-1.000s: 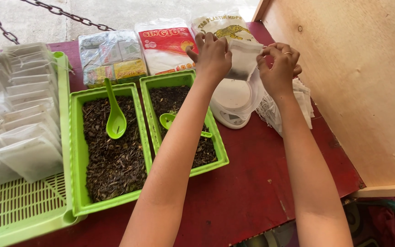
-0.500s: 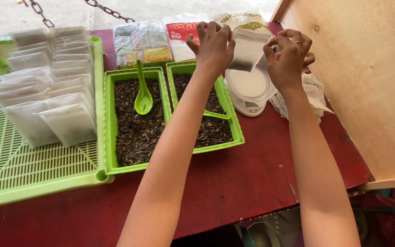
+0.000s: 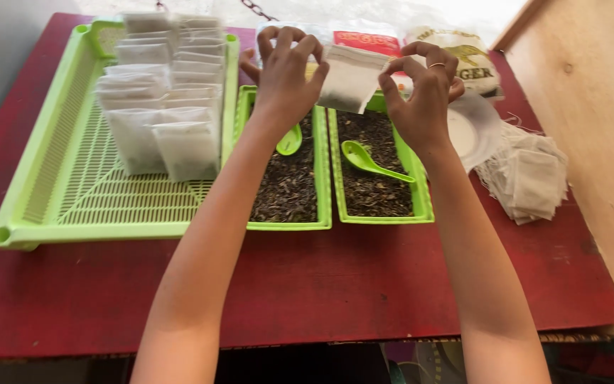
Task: The person fills white tea bags with loose tea leaves using a green plastic spoon. They scoop tea from green trays, pour it into the bags, and place the filled bags onto a green tray. The person also weighs the filled tea bags on a digital scale.
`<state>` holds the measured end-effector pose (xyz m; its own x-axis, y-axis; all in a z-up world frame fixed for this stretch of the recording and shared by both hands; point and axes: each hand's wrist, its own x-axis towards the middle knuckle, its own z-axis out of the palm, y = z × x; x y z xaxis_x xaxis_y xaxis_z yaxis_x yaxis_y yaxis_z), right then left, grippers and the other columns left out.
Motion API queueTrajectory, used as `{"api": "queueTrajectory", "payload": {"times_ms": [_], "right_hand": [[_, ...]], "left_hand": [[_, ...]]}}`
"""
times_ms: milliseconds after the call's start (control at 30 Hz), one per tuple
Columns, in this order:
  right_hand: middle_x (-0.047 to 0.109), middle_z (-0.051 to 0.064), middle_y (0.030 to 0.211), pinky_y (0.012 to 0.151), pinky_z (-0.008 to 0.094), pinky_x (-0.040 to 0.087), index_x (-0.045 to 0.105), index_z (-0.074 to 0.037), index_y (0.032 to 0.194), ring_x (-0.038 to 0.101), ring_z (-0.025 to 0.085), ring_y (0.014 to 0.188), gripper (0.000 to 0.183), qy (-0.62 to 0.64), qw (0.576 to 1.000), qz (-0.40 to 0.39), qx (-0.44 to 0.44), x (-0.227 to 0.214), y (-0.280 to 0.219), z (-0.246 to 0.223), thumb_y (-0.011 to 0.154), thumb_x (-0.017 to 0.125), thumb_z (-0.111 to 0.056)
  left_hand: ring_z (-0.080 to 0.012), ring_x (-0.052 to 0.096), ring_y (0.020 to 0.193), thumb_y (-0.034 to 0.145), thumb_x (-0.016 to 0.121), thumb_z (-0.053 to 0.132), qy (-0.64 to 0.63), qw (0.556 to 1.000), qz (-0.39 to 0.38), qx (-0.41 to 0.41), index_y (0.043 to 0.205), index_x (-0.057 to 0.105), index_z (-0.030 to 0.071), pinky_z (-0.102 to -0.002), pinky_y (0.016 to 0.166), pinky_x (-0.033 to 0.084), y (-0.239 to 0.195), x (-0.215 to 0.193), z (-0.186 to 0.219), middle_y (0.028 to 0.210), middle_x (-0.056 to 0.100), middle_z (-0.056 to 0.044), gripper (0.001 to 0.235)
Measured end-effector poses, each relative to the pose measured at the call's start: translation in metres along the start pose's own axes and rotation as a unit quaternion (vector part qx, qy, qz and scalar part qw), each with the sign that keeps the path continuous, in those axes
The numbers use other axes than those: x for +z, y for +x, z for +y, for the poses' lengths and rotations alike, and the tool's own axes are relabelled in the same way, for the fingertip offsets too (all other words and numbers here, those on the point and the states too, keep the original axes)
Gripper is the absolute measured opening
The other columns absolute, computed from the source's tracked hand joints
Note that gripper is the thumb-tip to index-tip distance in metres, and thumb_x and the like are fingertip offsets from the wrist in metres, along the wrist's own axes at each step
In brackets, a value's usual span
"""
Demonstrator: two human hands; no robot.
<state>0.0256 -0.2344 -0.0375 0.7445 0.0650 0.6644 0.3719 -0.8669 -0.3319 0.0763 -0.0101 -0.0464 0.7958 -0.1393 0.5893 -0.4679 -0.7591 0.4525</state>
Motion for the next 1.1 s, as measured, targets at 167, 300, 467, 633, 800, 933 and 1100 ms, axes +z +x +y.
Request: {"api": "queueTrajectory", "payload": {"times_ms": [167, 300, 467, 633, 800, 933, 1100], "right_hand": [[0.059, 0.001, 0.126, 0.086, 0.050, 0.026, 0.071, -0.021, 0.095, 0.040, 0.030, 0.127, 0.003, 0.058, 0.997, -0.026, -0.039, 0.033, 0.001, -0.073, 0.096, 0.073, -0.023], [0.059, 0.000, 0.126, 0.088, 0.052, 0.026, 0.070, -0.019, 0.094, 0.041, 0.029, 0.127, 0.006, 0.115, 0.989, -0.056, -0.075, 0.060, 0.002, -0.127, 0.095, 0.071, -0.025], [0.061, 0.001, 0.124, 0.090, 0.051, 0.025, 0.071, -0.019, 0.095, 0.041, 0.028, 0.126, 0.008, 0.148, 0.979, -0.093, -0.101, 0.100, -0.001, -0.179, 0.094, 0.071, -0.028], [0.061, -0.001, 0.128, 0.098, 0.054, 0.026, 0.072, -0.024, 0.095, 0.041, 0.028, 0.128, 0.009, 0.148, 0.974, -0.115, -0.129, 0.137, -0.012, -0.218, 0.088, 0.077, -0.026], [0.062, -0.003, 0.121, 0.087, 0.051, 0.022, 0.077, -0.024, 0.085, 0.040, 0.029, 0.127, 0.006, 0.114, 0.967, -0.196, -0.118, 0.156, -0.024, -0.246, 0.086, 0.075, -0.029], [0.062, 0.000, 0.122, 0.089, 0.058, 0.023, 0.078, -0.025, 0.085, 0.039, 0.031, 0.128, 0.013, 0.069, 0.961, -0.250, -0.096, 0.179, -0.028, -0.244, 0.088, 0.069, -0.035], [0.053, 0.000, 0.119, 0.094, 0.062, 0.024, 0.074, -0.026, 0.092, 0.039, 0.031, 0.126, 0.009, -0.005, 0.968, -0.208, -0.136, 0.209, -0.030, -0.228, 0.084, 0.074, -0.030]], "left_hand": [[-0.0312, 0.033, 0.128, 0.092, 0.068, 0.027, 0.018, 0.999, 0.002, -0.046, 0.094, 0.063, 0.024, -0.058, 0.095, 0.020, -0.037, -0.074, -0.046, 0.124, 0.058, -0.003, 0.006], [-0.0311, 0.037, 0.126, 0.091, 0.074, 0.027, 0.032, 0.995, 0.020, -0.093, 0.092, 0.065, 0.025, -0.060, 0.097, 0.021, -0.068, -0.129, -0.079, 0.122, 0.059, -0.001, 0.010], [-0.0282, 0.040, 0.123, 0.087, 0.068, 0.032, 0.062, 0.986, 0.017, -0.156, 0.088, 0.065, 0.028, -0.053, 0.091, 0.018, -0.102, -0.182, -0.113, 0.117, 0.062, 0.003, 0.006], [-0.0217, 0.055, 0.114, 0.086, 0.061, 0.038, 0.102, 0.963, -0.039, -0.245, 0.085, 0.066, 0.033, -0.047, 0.088, 0.017, -0.124, -0.221, -0.137, 0.110, 0.066, 0.009, 0.007], [-0.0225, 0.056, 0.111, 0.084, 0.064, 0.039, 0.170, 0.922, -0.123, -0.325, 0.083, 0.073, 0.035, -0.047, 0.089, 0.017, -0.135, -0.227, -0.164, 0.089, 0.067, 0.009, 0.009], [-0.0237, 0.057, 0.107, 0.082, 0.063, 0.029, 0.208, 0.907, -0.152, -0.334, 0.079, 0.074, 0.034, -0.055, 0.098, 0.016, -0.137, -0.200, -0.192, 0.093, 0.066, 0.011, 0.013], [-0.0307, 0.060, 0.116, 0.084, 0.055, 0.030, 0.214, 0.910, -0.131, -0.331, 0.087, 0.074, 0.034, -0.068, 0.103, 0.012, -0.138, -0.176, -0.212, 0.101, 0.071, -0.001, 0.020]]}}
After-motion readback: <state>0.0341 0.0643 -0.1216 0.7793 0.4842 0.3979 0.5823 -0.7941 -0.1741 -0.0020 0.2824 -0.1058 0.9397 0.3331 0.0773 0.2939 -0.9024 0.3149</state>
